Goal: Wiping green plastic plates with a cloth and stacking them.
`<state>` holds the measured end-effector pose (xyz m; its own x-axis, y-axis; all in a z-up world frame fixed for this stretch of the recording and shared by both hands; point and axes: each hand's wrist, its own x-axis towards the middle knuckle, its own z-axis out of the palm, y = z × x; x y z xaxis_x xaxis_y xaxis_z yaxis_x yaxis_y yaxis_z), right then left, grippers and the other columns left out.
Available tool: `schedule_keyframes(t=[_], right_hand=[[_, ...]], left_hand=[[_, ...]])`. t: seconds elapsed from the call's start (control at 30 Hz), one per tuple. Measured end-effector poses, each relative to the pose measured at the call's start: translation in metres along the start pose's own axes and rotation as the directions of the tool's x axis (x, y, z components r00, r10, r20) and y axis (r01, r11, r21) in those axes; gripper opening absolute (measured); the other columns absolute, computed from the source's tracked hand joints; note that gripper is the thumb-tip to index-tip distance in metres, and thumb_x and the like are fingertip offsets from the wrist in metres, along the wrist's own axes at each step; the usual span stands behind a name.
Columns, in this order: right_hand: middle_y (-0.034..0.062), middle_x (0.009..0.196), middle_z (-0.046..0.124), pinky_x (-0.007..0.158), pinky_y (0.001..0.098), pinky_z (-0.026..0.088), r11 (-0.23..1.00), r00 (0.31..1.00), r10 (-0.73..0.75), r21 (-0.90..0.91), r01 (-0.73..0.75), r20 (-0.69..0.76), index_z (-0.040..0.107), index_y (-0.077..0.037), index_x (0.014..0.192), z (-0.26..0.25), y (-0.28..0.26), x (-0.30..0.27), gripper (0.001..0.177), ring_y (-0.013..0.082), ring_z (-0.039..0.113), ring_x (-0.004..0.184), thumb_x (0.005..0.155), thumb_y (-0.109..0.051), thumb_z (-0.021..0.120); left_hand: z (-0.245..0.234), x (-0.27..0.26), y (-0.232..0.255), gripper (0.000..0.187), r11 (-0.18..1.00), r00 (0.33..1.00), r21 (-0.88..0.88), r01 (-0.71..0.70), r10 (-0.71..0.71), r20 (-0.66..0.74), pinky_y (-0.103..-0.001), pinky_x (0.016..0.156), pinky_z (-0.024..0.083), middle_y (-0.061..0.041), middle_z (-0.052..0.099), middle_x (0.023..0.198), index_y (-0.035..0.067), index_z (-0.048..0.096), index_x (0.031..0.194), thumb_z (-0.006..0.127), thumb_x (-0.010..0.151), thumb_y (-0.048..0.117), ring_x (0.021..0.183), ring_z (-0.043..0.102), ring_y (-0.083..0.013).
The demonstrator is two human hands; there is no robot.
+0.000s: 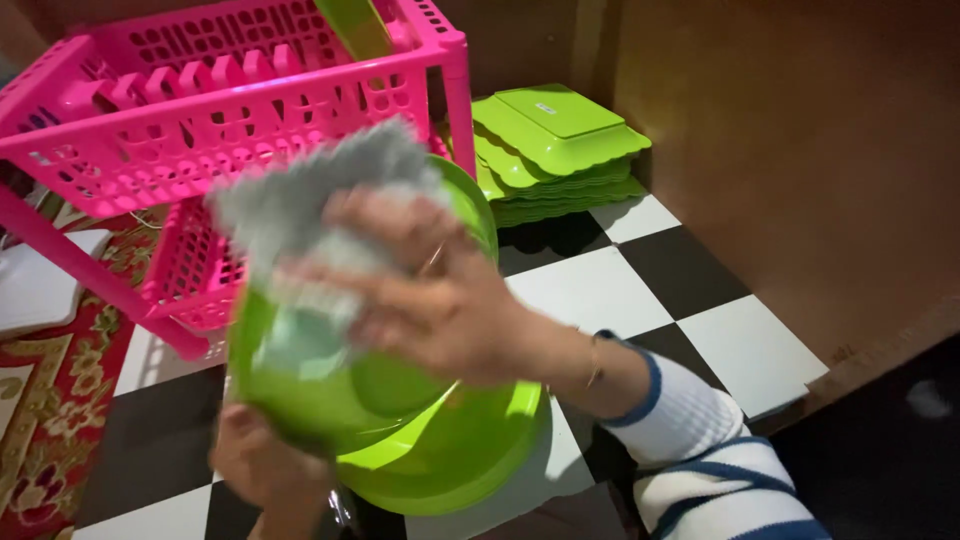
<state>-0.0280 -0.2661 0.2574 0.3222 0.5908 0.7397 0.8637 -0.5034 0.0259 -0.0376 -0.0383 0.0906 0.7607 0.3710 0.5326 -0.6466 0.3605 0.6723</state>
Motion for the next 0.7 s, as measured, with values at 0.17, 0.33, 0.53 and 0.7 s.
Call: schedule_keyframes(t=[0.17,0.33,0.53,0.7], right_hand=[[0.0061,0.174,0.019,0.135,0.0427,0.021,0.979,0.982,0.135,0.168,-0.112,-0.133,0.035,-0.032,0.162,0.011,0.026,-0.008,0.046,0.0208,0.019,0.161,0.12,-0.036,0.052],[-0.0017,0.174,0.013,0.127,0.0592,-0.01,0.989,0.846,-0.128,-0.002,0.151,0.517,0.028,-0.039,0.162,0.023,-0.044,0.009,0.06,0.0303,0.003,0.162,0.108,-0.057,0.046],[-0.0096,0.177,0.013,0.137,0.0425,-0.009,0.956,0.885,0.281,-0.189,-0.224,0.371,0.029,-0.041,0.164,0.016,-0.02,0.017,0.073,0.0131,0.002,0.167,0.097,-0.065,0.048],[-0.0031,0.177,0.003,0.132,0.0517,-0.012,0.988,0.955,0.053,-0.157,-0.007,0.292,0.019,-0.034,0.168,0.038,-0.022,0.0,0.062,0.0239,-0.01,0.165,0.113,-0.056,0.037]], left_hand=[[0.002,0.009,-0.001,0.036,0.938,0.952,0.26,-0.23,0.273,-0.142,-0.039,0.089,0.059,-0.015,0.068,0.12,-0.005,0.058,0.128,0.06,0.097,0.013,0.102,0.07,-0.0268],[0.0,0.018,-0.003,0.046,0.477,0.673,0.771,-0.421,0.735,-0.087,-0.043,0.089,0.062,-0.019,0.067,0.125,-0.003,0.057,0.135,0.066,0.096,0.018,0.104,0.072,-0.0324],[0.002,0.027,-0.01,0.056,-0.159,0.327,0.954,-0.256,0.914,0.24,-0.046,0.089,0.065,-0.022,0.067,0.129,-0.002,0.056,0.141,0.072,0.094,0.023,0.106,0.074,-0.0381],[0.016,0.026,0.031,0.052,0.29,0.583,0.833,-0.472,0.811,0.048,-0.041,0.101,0.06,-0.023,0.059,0.141,-0.004,0.048,0.15,0.064,0.108,0.021,0.119,0.066,-0.0357]])
